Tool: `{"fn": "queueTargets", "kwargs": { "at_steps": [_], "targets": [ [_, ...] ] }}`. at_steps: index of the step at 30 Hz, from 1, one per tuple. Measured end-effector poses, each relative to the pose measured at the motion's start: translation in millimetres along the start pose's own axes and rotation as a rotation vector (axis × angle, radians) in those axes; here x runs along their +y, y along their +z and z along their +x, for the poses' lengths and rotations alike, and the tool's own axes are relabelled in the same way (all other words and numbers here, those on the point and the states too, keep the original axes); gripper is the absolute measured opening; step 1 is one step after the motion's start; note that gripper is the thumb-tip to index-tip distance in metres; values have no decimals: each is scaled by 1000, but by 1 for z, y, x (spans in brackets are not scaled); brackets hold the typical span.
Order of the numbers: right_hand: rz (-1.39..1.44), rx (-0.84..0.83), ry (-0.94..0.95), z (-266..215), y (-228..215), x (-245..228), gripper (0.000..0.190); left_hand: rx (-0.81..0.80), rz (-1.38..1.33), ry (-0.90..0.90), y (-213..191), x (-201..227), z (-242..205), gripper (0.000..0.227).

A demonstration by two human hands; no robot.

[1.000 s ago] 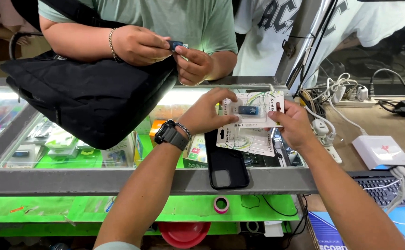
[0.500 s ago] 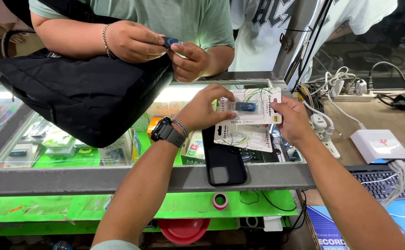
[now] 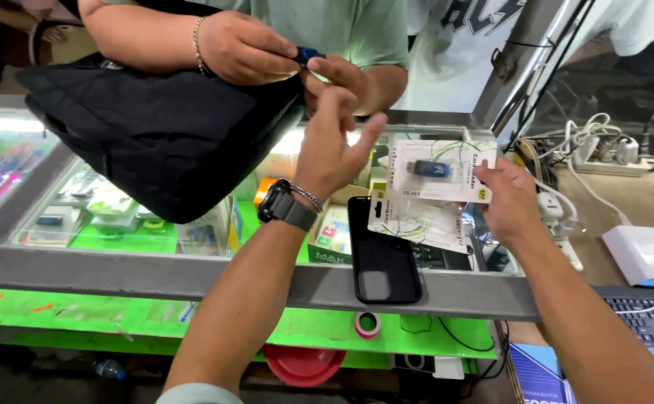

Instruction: The person inspects a mobile phone screen, selects a packaged card reader from a display wall, and then shows it to customers at a service counter.

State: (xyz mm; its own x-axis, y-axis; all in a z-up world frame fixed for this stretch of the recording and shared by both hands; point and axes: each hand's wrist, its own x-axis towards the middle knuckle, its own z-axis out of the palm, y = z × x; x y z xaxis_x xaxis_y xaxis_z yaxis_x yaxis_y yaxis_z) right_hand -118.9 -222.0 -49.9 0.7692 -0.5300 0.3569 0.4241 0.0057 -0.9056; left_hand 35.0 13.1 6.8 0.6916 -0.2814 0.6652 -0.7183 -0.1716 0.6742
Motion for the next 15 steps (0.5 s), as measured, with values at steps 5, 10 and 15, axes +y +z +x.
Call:
{"fn": "queueTargets", "kwargs": {
  "at_steps": [5,10,15],
  "targets": [
    [-111,20,223,4,7,-22,15,62,-41,-55,-14,28,-6,84],
    [-135,-12,167,6,-1,-13,16,35,-69,-17,-12,28,-7,76],
    [-47,32,1,38,-41,52,23,-67,-101,140,7,-5,-6,68]
  ]
}}
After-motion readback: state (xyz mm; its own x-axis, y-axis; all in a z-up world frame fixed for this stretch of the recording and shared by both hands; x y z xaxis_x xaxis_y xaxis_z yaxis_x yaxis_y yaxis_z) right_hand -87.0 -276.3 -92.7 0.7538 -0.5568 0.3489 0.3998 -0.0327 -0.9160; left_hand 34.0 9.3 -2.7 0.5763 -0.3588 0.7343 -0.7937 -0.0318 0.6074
